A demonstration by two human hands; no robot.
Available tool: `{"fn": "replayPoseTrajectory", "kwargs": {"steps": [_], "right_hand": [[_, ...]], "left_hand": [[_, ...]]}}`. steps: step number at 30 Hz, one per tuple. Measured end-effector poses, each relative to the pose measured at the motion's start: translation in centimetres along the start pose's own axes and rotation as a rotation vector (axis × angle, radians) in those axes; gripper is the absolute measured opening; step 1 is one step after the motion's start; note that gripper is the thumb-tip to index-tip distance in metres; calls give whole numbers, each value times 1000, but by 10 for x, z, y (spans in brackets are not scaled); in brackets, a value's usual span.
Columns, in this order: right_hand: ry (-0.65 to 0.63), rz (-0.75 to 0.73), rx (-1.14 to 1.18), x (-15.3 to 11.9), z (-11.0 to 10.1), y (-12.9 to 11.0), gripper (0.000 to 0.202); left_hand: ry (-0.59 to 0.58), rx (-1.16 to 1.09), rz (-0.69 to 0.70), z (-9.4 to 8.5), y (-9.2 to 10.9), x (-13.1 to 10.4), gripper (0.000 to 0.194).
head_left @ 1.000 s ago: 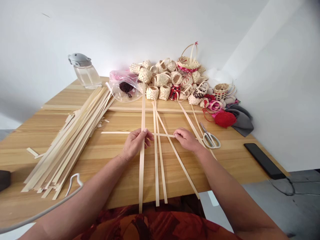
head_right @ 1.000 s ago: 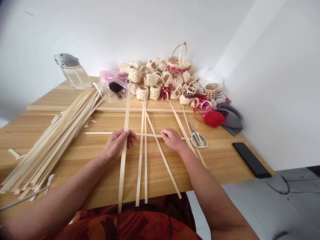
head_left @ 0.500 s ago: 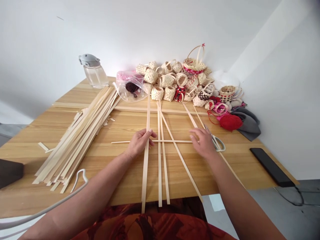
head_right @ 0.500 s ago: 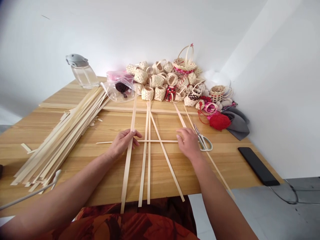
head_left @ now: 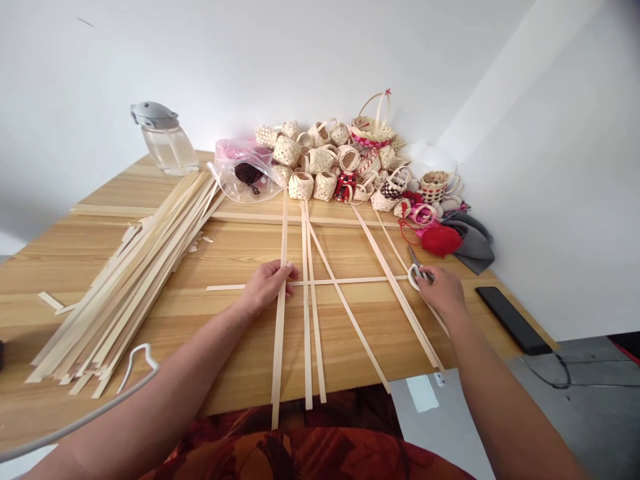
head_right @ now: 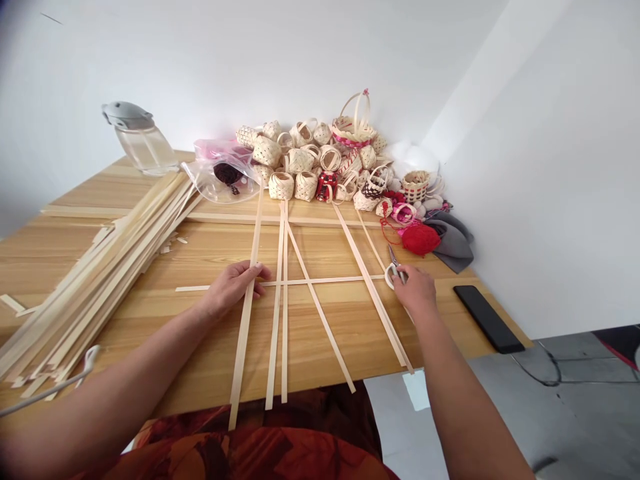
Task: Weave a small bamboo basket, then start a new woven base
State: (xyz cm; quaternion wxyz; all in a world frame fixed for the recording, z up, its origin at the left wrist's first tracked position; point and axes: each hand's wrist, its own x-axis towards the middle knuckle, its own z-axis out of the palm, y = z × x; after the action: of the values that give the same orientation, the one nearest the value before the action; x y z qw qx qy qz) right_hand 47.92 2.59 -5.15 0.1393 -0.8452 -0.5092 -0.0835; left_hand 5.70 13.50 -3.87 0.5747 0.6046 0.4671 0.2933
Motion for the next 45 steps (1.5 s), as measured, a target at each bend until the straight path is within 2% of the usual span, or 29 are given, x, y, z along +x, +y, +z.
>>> {"fn": "replayPoseTrajectory", "kwargs": {"steps": [6, 9, 12, 14, 17, 19, 21, 23, 27, 28, 30, 35, 38, 45], "right_hand": [[56, 8, -17, 10, -7, 19, 26], [148, 10, -14, 0, -7, 8, 30], [207, -102, 16, -14, 0, -8, 27], [201, -142, 18, -21, 6, -12, 23], [163, -69, 1, -25, 7, -14, 22], [203, -44, 28, -30, 1, -24, 23], [263, -105, 111, -41, -8, -47, 23], [236, -255, 233, -60, -18, -83, 23], [-55, -705, 443, -105, -29, -162, 24], [-102, -748, 439, -114, -30, -175, 29], [-116, -695, 423, -127, -30, -190, 34], [-95, -559, 342, -138, -27, -182, 33], [-107, -549, 350, -140, -23, -177, 29], [-115, -580, 438, -136, -11, -184, 32]], "left_hand": [[5, 12, -14, 0, 1, 0, 46], [19, -1, 5, 0, 2, 0, 46], [42, -51, 12, 0, 5, -1, 44], [53, -89, 9, 0, 5, -1, 42], [61, -130, 18, 0, 4, 1, 40], [58, -156, 36, 0, 3, 2, 39], [51, -182, 53, 1, 3, 2, 39], [29, -199, 76, 1, 3, 1, 40], [-56, -207, 141, 0, 6, -2, 42], [-68, -207, 152, 0, 7, -3, 43], [-75, -209, 164, -1, 7, -4, 45], [-79, -228, 172, -2, 8, -4, 47], [-73, -227, 178, -1, 7, -3, 47], [-60, -204, 206, 0, 2, -1, 46]]}}
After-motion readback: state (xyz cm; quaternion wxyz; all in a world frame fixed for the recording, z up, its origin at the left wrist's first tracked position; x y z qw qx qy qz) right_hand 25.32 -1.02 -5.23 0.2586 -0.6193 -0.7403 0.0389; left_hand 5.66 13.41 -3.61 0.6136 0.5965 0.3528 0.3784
